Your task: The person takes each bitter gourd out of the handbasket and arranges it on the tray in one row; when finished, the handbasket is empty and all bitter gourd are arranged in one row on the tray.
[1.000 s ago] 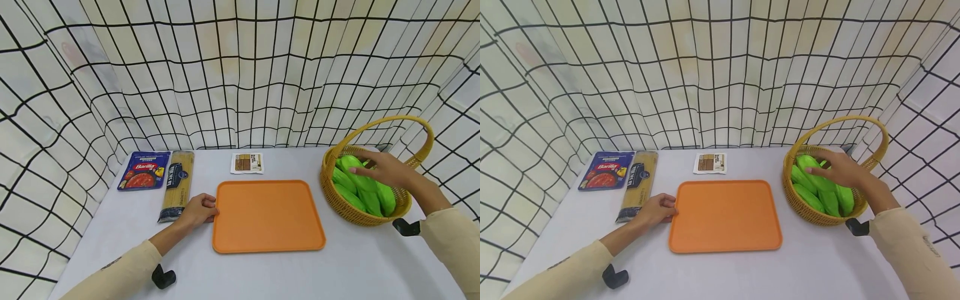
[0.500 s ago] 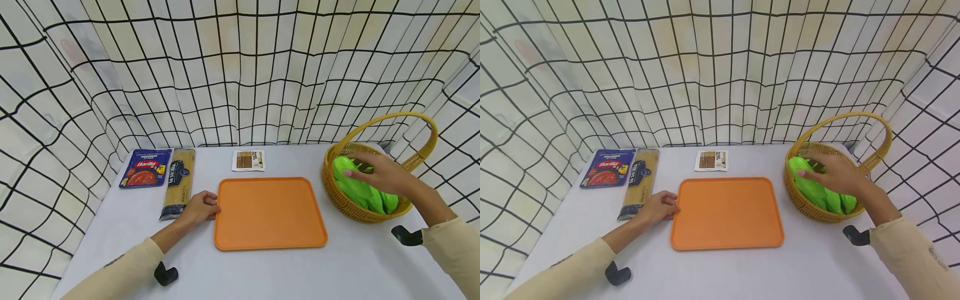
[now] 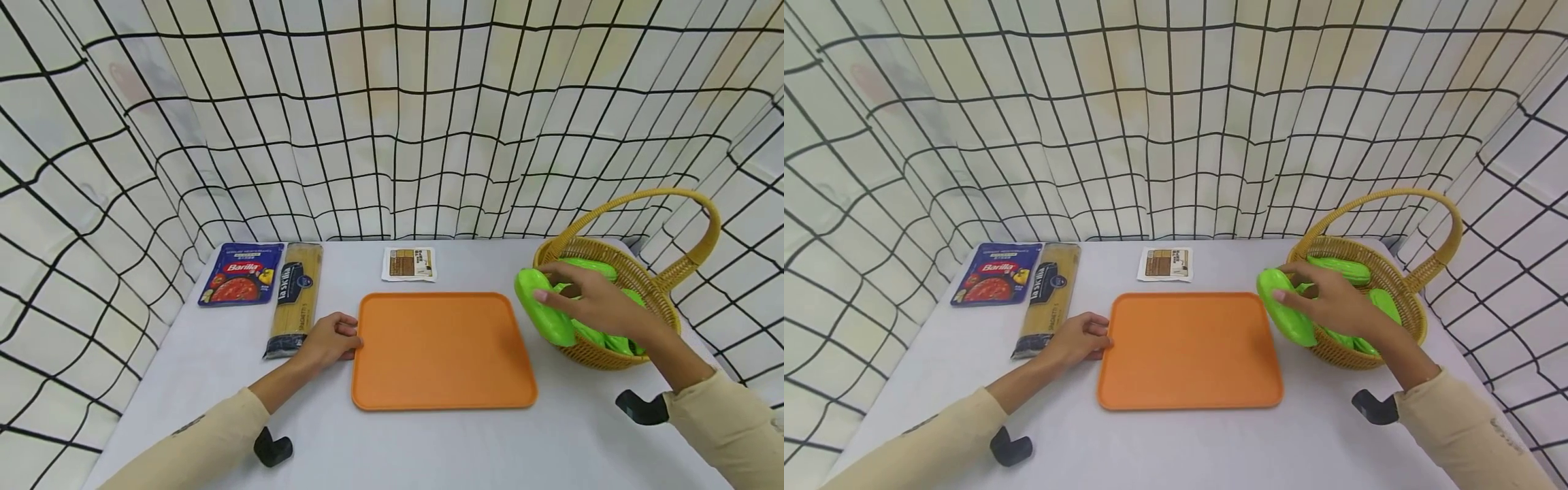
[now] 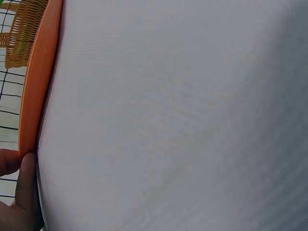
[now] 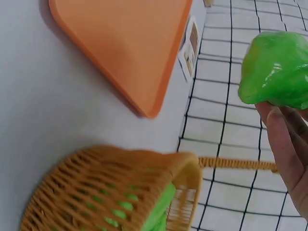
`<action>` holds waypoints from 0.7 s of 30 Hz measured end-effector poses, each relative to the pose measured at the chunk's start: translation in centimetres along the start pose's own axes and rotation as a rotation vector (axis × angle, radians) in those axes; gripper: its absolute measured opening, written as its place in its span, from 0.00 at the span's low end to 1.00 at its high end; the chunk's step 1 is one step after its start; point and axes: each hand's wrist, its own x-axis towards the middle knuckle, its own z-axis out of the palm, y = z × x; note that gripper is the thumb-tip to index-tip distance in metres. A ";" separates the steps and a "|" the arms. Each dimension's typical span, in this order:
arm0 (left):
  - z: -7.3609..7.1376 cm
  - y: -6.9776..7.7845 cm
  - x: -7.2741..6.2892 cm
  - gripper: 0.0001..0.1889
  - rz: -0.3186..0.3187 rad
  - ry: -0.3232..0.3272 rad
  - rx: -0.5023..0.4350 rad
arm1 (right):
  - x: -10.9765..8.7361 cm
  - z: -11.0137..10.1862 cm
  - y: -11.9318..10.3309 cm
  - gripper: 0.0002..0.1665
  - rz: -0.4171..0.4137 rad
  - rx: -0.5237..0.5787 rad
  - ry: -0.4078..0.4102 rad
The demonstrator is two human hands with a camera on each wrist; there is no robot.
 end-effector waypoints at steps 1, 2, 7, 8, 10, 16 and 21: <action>0.0 0.1 0.0 0.20 0.003 -0.001 -0.003 | 0.1 0.3 -0.1 0.28 -0.012 0.014 -0.002; 0.0 0.1 0.0 0.20 0.005 -0.002 -0.004 | 0.2 0.5 -0.2 0.28 -0.015 0.034 -0.008; 0.0 0.1 0.0 0.20 0.003 0.004 -0.004 | 0.7 2.3 -0.4 0.30 0.008 0.120 -0.022; 0.0 0.0 0.0 0.20 0.004 0.004 -0.006 | 0.7 2.6 -0.4 0.30 0.020 0.141 -0.028; 0.0 -0.1 0.0 0.20 0.008 0.004 -0.010 | 0.8 3.2 -0.5 0.30 0.031 0.161 -0.034; 0.1 -0.1 0.0 0.20 0.013 -0.004 -0.011 | 1.1 4.3 -0.7 0.30 0.067 0.238 -0.071; 0.1 -0.3 0.0 0.20 0.007 0.007 -0.005 | 1.6 5.1 -0.8 0.31 0.082 0.304 -0.120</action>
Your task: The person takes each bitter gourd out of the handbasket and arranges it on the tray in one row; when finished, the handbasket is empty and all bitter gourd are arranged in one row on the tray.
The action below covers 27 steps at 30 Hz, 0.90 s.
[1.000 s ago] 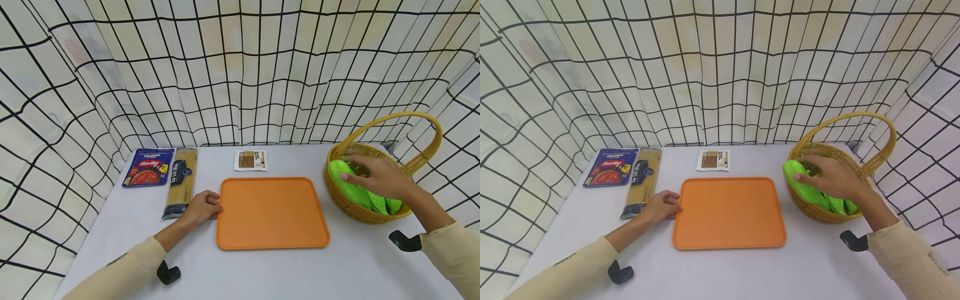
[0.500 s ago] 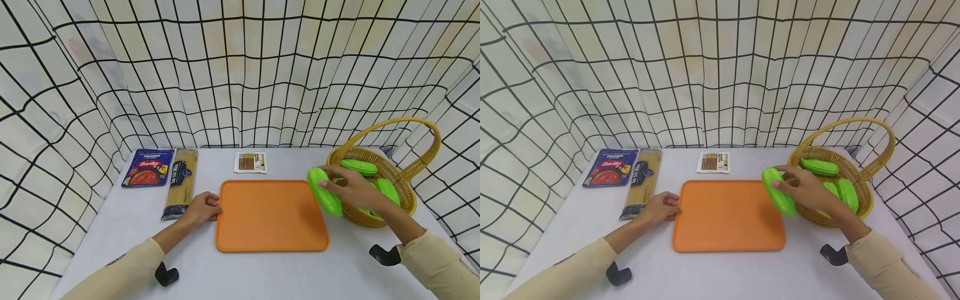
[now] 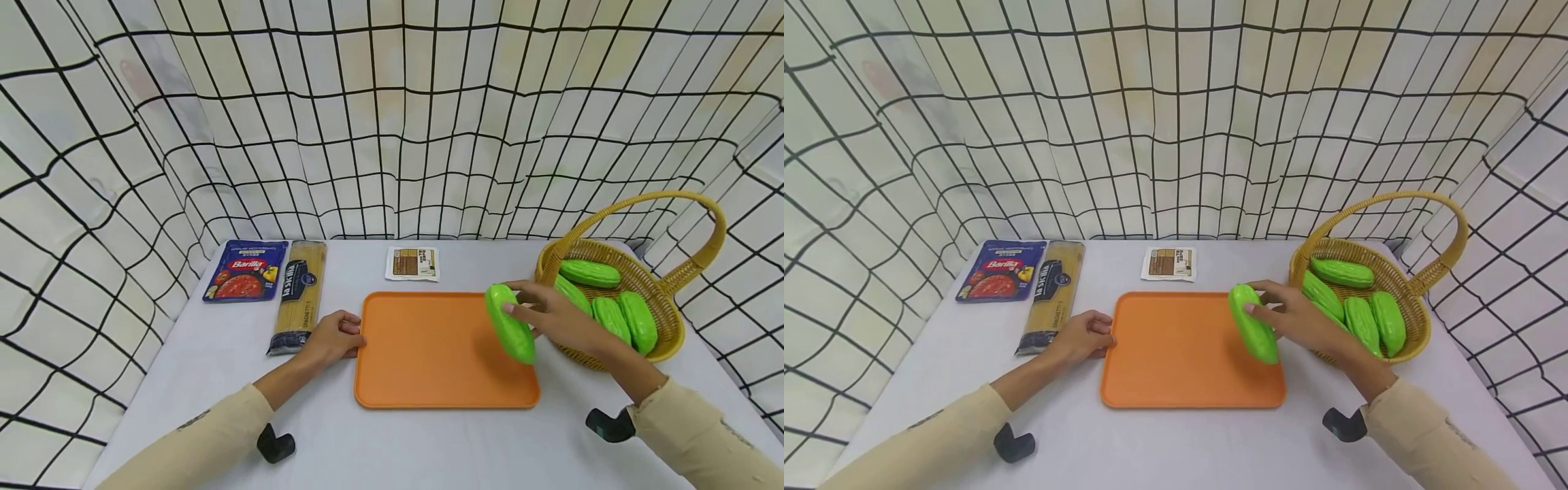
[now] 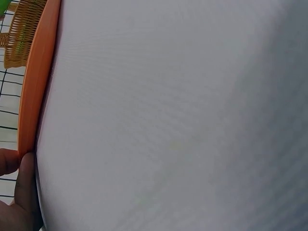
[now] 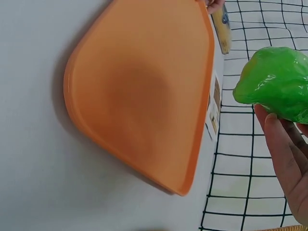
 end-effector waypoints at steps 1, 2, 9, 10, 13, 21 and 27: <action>0.0 0.0 0.1 0.20 0.001 -0.001 0.000 | 0.1 0.1 0.0 0.31 -0.002 0.006 -0.003; 0.0 0.0 0.1 0.20 -0.002 0.000 -0.002 | 0.1 0.3 0.0 0.31 -0.004 0.010 0.001; 0.0 -0.2 0.3 0.20 -0.004 -0.001 -0.006 | 0.9 1.4 0.0 0.30 -0.005 0.023 0.041; 0.0 -0.2 0.3 0.20 -0.004 -0.001 -0.003 | 1.0 1.6 0.1 0.30 0.000 0.031 0.036; 0.0 -0.2 0.3 0.19 -0.008 0.002 -0.001 | 1.6 1.9 0.2 0.31 0.002 0.068 0.022; -0.1 -0.2 0.3 0.19 -0.005 0.007 0.004 | 2.8 3.0 0.3 0.34 0.010 0.186 -0.049; -0.1 -0.1 0.1 0.19 -0.006 0.001 0.005 | 3.7 3.8 0.5 0.35 0.044 0.217 -0.080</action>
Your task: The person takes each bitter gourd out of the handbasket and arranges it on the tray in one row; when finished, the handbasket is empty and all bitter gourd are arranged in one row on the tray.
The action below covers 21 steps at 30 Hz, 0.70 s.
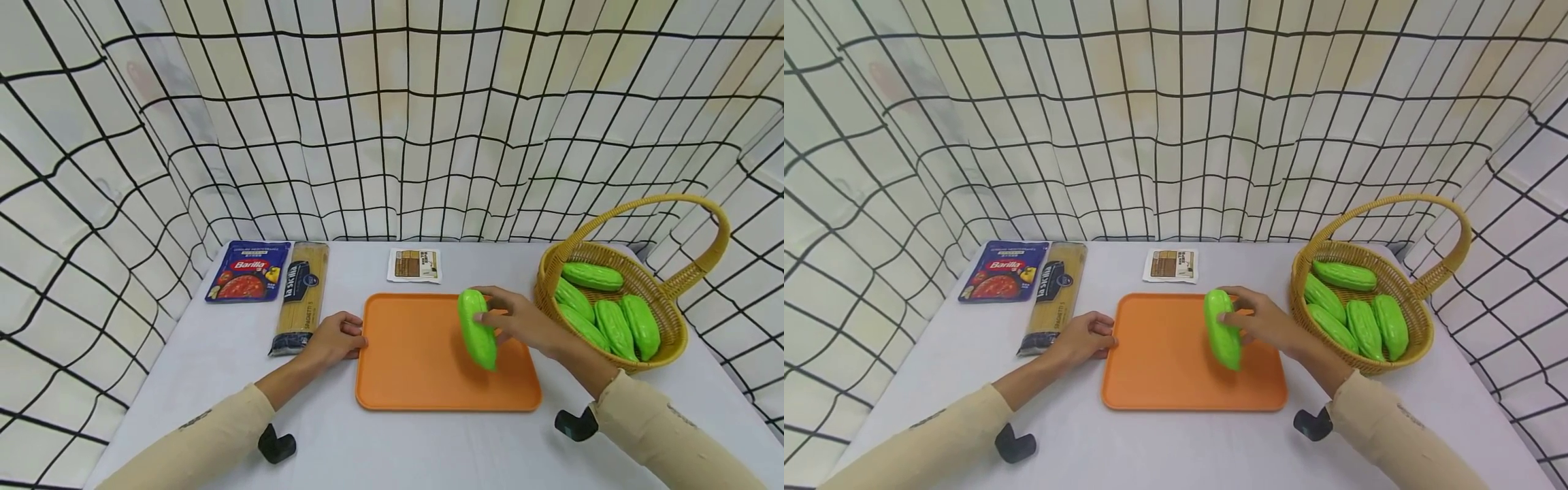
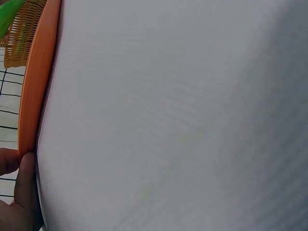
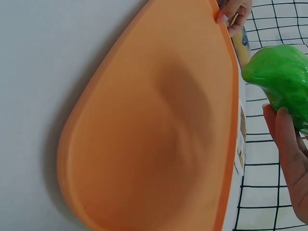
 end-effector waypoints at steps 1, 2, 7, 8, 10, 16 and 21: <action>0.0 0.0 0.0 0.19 -0.002 -0.001 -0.002 | 0.2 0.1 0.1 0.35 0.005 0.000 -0.002; 0.0 0.1 0.0 0.19 -0.003 -0.003 -0.001 | 0.4 0.2 0.1 0.36 0.010 0.003 -0.004; 0.1 0.1 0.1 0.19 -0.007 -0.008 -0.004 | 1.3 0.7 0.1 0.36 0.026 0.018 -0.019; 0.0 0.1 0.1 0.19 -0.008 -0.008 -0.005 | 1.5 0.8 0.1 0.37 0.034 0.026 -0.022; 0.0 0.1 0.0 0.19 -0.006 -0.008 -0.009 | 1.9 1.0 0.2 0.37 0.052 0.046 -0.028; -0.1 0.1 0.0 0.19 0.007 -0.014 -0.013 | 3.1 1.8 0.1 0.38 0.129 0.083 -0.012; 0.0 0.0 0.2 0.18 0.008 -0.009 -0.002 | 4.0 2.6 -0.2 0.39 0.160 0.091 -0.010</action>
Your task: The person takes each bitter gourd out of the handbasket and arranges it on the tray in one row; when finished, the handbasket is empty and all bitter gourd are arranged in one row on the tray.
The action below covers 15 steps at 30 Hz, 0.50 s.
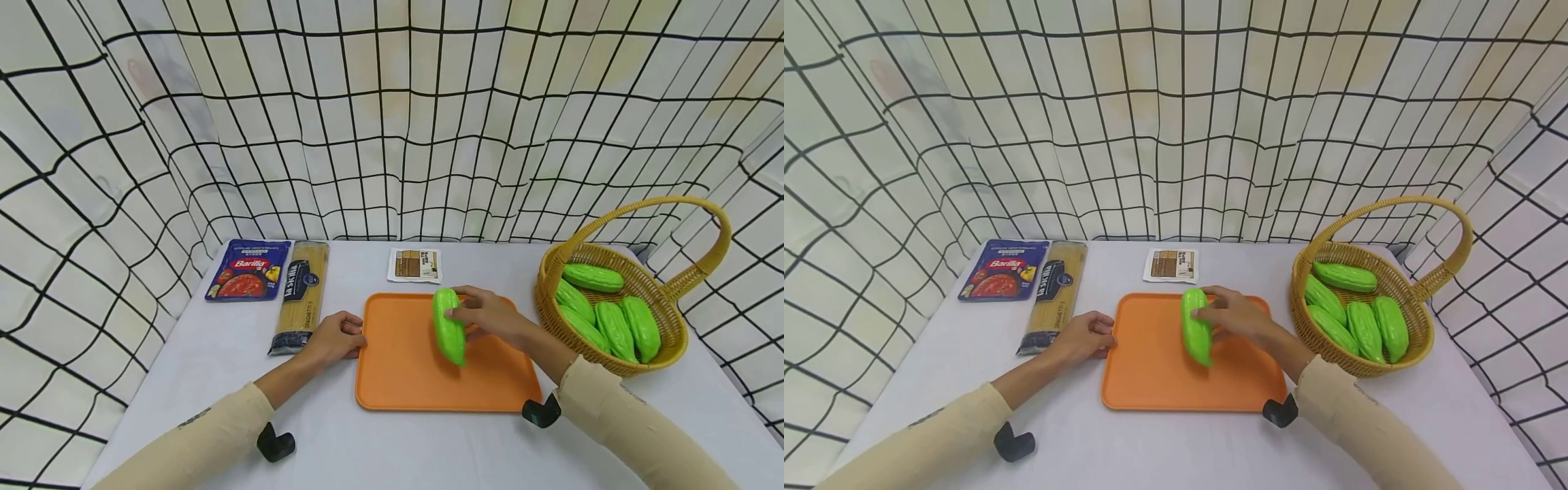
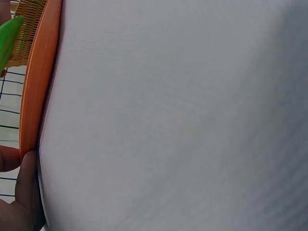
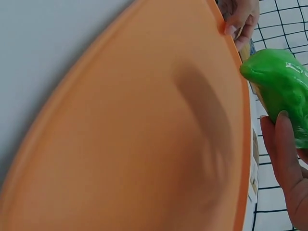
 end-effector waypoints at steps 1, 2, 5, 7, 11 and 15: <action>0.0 0.0 0.0 0.18 -0.001 0.001 0.003 | 0.2 0.2 -0.1 0.40 0.010 0.008 0.004; 0.0 0.1 0.0 0.18 -0.003 0.002 0.004 | 0.4 0.3 -0.1 0.40 0.015 0.011 -0.002; 0.1 0.1 -0.1 0.18 -0.005 0.004 -0.002 | 1.2 0.6 -0.1 0.41 0.033 0.024 -0.004; 0.1 0.2 -0.1 0.18 -0.008 0.003 -0.002 | 1.6 0.7 -0.2 0.42 0.040 0.035 -0.008; 0.1 0.2 -0.1 0.18 -0.013 0.002 -0.002 | 2.2 1.0 -0.4 0.42 0.049 0.051 -0.018; 0.1 0.2 0.0 0.18 -0.019 0.002 0.001 | 2.9 1.4 -0.6 0.42 0.046 0.056 -0.022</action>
